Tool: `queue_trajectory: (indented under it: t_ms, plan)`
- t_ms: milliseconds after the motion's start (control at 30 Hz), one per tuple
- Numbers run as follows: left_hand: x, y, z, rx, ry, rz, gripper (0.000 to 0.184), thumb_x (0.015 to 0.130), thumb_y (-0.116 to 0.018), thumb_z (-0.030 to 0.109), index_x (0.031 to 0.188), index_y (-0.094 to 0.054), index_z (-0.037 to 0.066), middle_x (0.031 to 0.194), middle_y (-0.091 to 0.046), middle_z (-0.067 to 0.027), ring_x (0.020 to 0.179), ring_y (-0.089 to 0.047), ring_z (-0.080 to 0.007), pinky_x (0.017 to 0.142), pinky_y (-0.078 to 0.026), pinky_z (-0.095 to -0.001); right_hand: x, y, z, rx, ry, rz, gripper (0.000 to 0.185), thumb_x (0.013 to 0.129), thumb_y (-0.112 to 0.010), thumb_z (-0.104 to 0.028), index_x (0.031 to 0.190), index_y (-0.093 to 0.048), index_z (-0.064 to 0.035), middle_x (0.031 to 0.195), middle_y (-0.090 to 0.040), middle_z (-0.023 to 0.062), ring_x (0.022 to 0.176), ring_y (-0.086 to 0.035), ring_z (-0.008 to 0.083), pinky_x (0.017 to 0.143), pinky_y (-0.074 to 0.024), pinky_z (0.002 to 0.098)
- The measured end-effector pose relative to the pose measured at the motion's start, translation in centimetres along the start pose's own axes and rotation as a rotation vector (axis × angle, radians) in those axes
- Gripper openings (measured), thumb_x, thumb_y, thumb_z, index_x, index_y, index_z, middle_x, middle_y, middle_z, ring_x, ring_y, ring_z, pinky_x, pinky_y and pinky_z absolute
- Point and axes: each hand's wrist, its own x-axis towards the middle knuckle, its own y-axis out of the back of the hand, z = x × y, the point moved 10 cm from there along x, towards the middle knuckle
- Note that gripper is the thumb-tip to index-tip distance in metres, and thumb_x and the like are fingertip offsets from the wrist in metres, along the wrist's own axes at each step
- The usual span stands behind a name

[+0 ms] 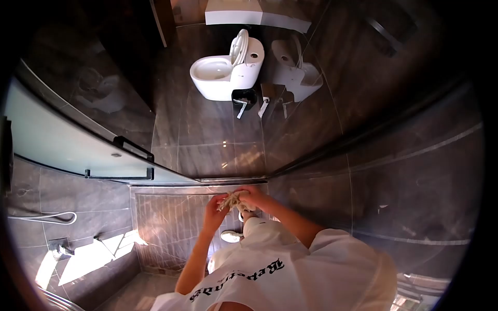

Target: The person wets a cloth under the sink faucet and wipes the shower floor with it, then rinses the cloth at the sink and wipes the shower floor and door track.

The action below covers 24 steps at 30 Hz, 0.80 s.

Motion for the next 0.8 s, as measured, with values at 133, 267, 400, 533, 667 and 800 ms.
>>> queue_trajectory:
  t_ms: [133,267,400,533,667,800]
  plan:
    - [6.9,-2.0,2.5,0.174,-0.003,0.044,0.040,0.083,-0.076,0.011,0.122,-0.067,0.005,0.101,-0.073,-0.0127,0.093,-0.070,-0.0245,0.085,-0.054,-0.0353,2.6,5.0,-7.0,-0.108,0.032,0.004,0.034,0.089,-0.064,-0.006,0.123,-0.068,-0.0021,0.112,-0.071,0.0071,0.104,-0.067,0.0145,0.090,-0.0542,0.0316]
    - [12.7,-2.1,8.6,0.217,-0.092,0.085,0.030,0.084,-0.075,0.009,0.111,-0.063,0.004,0.096,-0.072,-0.0123,0.091,-0.069,-0.0222,0.081,-0.053,-0.0352,5.7,7.7,-14.3,-0.211,0.118,-0.020,0.033,0.092,-0.064,-0.007,0.124,-0.068,-0.0032,0.110,-0.071,0.0061,0.101,-0.067,0.0128,0.086,-0.0539,0.0296]
    - [18.5,-1.3,10.5,0.112,0.040,0.044,0.027,0.084,-0.075,0.002,0.106,-0.060,0.005,0.102,-0.069,-0.0051,0.094,-0.066,-0.0117,0.080,-0.053,-0.0291,9.4,10.1,-19.6,-0.282,0.194,0.079,0.031,0.091,-0.066,-0.011,0.120,-0.069,-0.0004,0.105,-0.073,0.0061,0.093,-0.069,0.0141,0.080,-0.0553,0.0297]
    - [25.0,-0.5,15.8,0.201,-0.181,-0.104,0.024,0.085,-0.073,-0.001,0.102,-0.057,0.006,0.103,-0.063,-0.0027,0.100,-0.060,-0.0107,0.086,-0.051,-0.0283,13.1,11.7,-23.4,-0.246,0.221,0.155,0.029,0.090,-0.067,-0.011,0.117,-0.070,0.0008,0.104,-0.073,0.0069,0.092,-0.069,0.0134,0.078,-0.0556,0.0297]
    - [30.7,-1.0,21.5,0.127,-0.170,-0.444,0.023,0.088,-0.076,0.004,0.104,-0.060,0.006,0.103,-0.062,0.0006,0.095,-0.060,-0.0084,0.083,-0.051,-0.0258,15.4,12.8,-27.7,-0.220,0.276,0.217,0.025,0.095,-0.064,-0.010,0.117,-0.066,-0.0003,0.104,-0.072,0.0069,0.094,-0.069,0.0139,0.079,-0.0541,0.0284]
    - [36.9,-1.4,24.3,0.122,-0.099,-0.836,0.024,0.091,-0.078,0.008,0.108,-0.061,0.005,0.107,-0.065,-0.0025,0.097,-0.064,-0.0094,0.083,-0.054,-0.0258,19.1,13.6,-30.0,0.125,0.302,0.207,0.024,0.099,-0.059,-0.010,0.119,-0.064,0.0032,0.101,-0.071,0.0091,0.088,-0.070,0.0180,0.076,-0.0556,0.0289]
